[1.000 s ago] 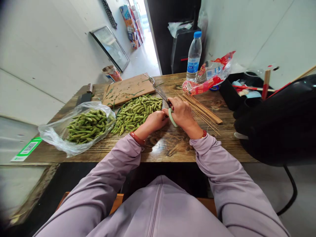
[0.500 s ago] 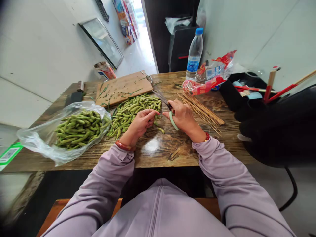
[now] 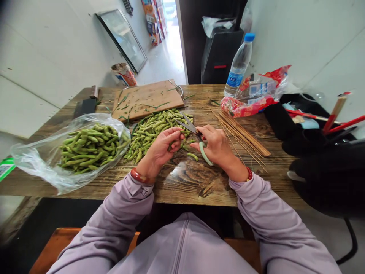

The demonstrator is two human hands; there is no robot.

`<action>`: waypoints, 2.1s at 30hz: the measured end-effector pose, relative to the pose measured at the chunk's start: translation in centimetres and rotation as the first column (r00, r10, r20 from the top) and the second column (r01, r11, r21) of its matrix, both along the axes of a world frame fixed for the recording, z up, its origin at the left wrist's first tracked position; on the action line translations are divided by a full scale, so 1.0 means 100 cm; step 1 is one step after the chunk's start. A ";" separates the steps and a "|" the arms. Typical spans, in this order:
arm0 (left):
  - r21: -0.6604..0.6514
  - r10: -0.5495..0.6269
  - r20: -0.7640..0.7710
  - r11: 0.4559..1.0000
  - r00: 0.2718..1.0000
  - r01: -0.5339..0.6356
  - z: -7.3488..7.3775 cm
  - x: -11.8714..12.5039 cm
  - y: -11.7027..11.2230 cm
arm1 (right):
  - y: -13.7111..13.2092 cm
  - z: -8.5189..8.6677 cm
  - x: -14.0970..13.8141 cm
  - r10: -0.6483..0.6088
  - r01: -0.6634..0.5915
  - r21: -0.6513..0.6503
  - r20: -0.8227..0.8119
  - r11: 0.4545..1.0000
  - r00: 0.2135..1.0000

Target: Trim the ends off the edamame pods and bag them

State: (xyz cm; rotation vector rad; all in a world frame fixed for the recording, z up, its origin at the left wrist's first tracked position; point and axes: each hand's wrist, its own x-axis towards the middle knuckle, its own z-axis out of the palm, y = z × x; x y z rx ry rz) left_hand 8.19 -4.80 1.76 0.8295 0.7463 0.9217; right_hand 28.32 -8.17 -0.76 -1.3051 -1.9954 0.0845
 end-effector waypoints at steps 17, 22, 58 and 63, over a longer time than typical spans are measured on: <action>0.055 0.042 -0.106 0.998 0.993 -0.036 -0.003 0.007 -0.010 | -0.008 0.001 -0.007 0.063 -0.063 0.011 0.021 0.998 0.998; 0.323 0.141 -0.245 0.945 0.959 -0.056 -0.004 0.007 -0.010 | -0.008 0.004 -0.006 0.063 -0.064 0.001 0.066 0.998 0.996; 0.153 0.029 -0.217 0.988 0.976 0.004 -0.008 0.004 -0.002 | -0.004 0.000 -0.003 0.096 -0.077 -0.089 0.228 0.993 0.969; 0.077 0.034 -0.110 0.997 0.993 -0.026 -0.005 0.001 0.000 | 0.001 -0.004 0.000 0.028 -0.025 -0.042 0.069 0.999 0.997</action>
